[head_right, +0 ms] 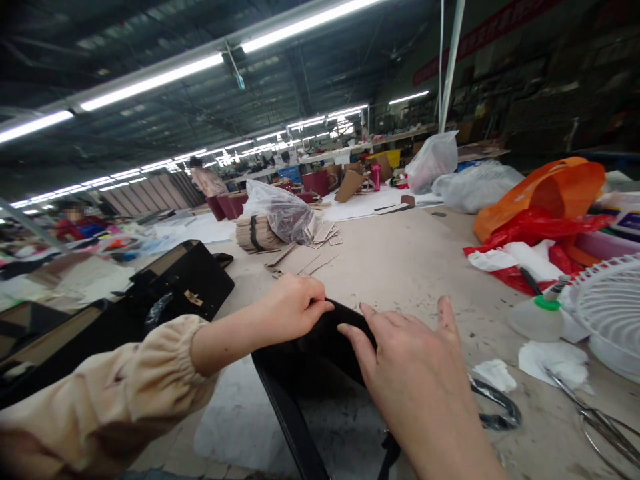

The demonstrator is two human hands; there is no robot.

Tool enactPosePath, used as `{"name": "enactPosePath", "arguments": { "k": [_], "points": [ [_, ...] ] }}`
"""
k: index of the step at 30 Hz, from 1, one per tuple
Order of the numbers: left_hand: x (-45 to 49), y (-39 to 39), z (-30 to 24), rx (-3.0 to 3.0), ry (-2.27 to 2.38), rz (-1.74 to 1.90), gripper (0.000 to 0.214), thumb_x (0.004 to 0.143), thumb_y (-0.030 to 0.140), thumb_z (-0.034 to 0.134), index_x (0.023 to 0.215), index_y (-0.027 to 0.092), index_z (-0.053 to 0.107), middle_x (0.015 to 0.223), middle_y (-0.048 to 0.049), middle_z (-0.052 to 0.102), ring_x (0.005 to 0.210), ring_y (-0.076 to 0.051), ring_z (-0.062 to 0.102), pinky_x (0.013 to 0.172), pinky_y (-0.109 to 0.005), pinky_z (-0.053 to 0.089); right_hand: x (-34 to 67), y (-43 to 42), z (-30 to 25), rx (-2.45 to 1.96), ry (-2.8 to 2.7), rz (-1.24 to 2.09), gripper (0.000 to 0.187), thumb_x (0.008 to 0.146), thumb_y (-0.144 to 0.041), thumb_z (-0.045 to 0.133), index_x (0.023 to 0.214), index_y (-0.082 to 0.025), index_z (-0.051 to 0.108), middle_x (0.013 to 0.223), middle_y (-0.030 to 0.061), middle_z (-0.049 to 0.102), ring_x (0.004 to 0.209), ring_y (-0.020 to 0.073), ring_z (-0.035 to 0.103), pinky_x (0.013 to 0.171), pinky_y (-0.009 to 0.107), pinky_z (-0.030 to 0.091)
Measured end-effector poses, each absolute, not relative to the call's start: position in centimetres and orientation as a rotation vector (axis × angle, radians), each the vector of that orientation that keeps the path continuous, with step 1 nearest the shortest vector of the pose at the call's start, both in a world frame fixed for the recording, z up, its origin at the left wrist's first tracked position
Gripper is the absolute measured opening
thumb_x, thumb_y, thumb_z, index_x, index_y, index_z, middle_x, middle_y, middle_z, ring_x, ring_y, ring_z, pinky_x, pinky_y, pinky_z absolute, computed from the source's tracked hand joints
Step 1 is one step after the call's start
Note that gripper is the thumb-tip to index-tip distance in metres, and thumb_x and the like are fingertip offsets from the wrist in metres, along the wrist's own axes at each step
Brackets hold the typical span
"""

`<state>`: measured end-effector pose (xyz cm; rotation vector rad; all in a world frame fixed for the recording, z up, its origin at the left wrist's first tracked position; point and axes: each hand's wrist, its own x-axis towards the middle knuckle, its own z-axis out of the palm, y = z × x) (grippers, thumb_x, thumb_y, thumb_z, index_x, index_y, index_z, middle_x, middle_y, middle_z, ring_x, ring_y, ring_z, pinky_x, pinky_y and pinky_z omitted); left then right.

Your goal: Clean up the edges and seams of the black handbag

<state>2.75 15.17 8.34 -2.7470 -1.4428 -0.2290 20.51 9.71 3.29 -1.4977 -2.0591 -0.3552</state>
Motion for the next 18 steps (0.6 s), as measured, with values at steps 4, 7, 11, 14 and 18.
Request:
{"name": "enactPosePath", "arguments": {
  "k": [4,7,11,14,18],
  "points": [
    [2.7,15.2,8.4,-2.738,-1.458,-0.214,0.025,0.082,0.031,0.050,0.069,0.015,0.064,0.066,-0.0053,0.064,0.059,-0.015,0.054,0.053,-0.025,0.033,19.3,10.5,4.2,-1.509,-2.120,-0.352,0.018,0.085,-0.029,0.050,0.090,-0.024,0.067,0.076,0.0007,0.069,0.066,0.0182,0.062,0.081,0.038,0.039],
    [2.4,15.3,8.4,-2.758,-1.469,-0.228,0.027,0.083,0.033,0.049,0.069,0.015,0.064,0.067,-0.0055,0.064,0.061,-0.015,0.055,0.054,-0.025,0.034,18.4,11.4,4.5,-1.589,-2.104,-0.328,0.018,0.084,-0.029,0.051,0.074,-0.024,0.065,0.070,-0.0001,0.065,0.061,0.0174,0.059,0.058,0.030,0.036],
    [1.5,15.3,8.7,-2.840,-1.484,-0.253,0.027,0.082,0.039,0.052,0.070,0.017,0.064,0.069,-0.0028,0.065,0.064,-0.014,0.056,0.058,-0.024,0.038,18.0,12.1,4.3,-1.579,-2.064,-0.340,0.019,0.083,-0.028,0.051,0.068,-0.022,0.061,0.067,0.0019,0.061,0.059,0.0169,0.054,0.055,0.029,0.031],
    [0.7,15.3,8.9,-2.834,-1.542,-0.277,0.029,0.075,0.047,0.059,0.073,0.018,0.065,0.070,-0.0021,0.066,0.064,-0.014,0.056,0.058,-0.024,0.038,18.1,12.2,4.1,-1.595,-2.064,-0.329,0.020,0.083,-0.028,0.049,0.068,-0.022,0.058,0.067,0.0021,0.060,0.058,0.0170,0.053,0.055,0.029,0.030],
    [-0.1,15.5,8.7,-2.825,-1.554,-0.300,0.025,0.078,0.041,0.058,0.072,0.018,0.066,0.070,-0.0012,0.065,0.065,-0.013,0.056,0.061,-0.023,0.037,18.1,12.0,4.1,-1.641,-2.076,-0.316,0.021,0.085,-0.030,0.046,0.069,-0.023,0.058,0.069,0.0020,0.061,0.060,0.0183,0.053,0.057,0.030,0.031]
  ]
}}
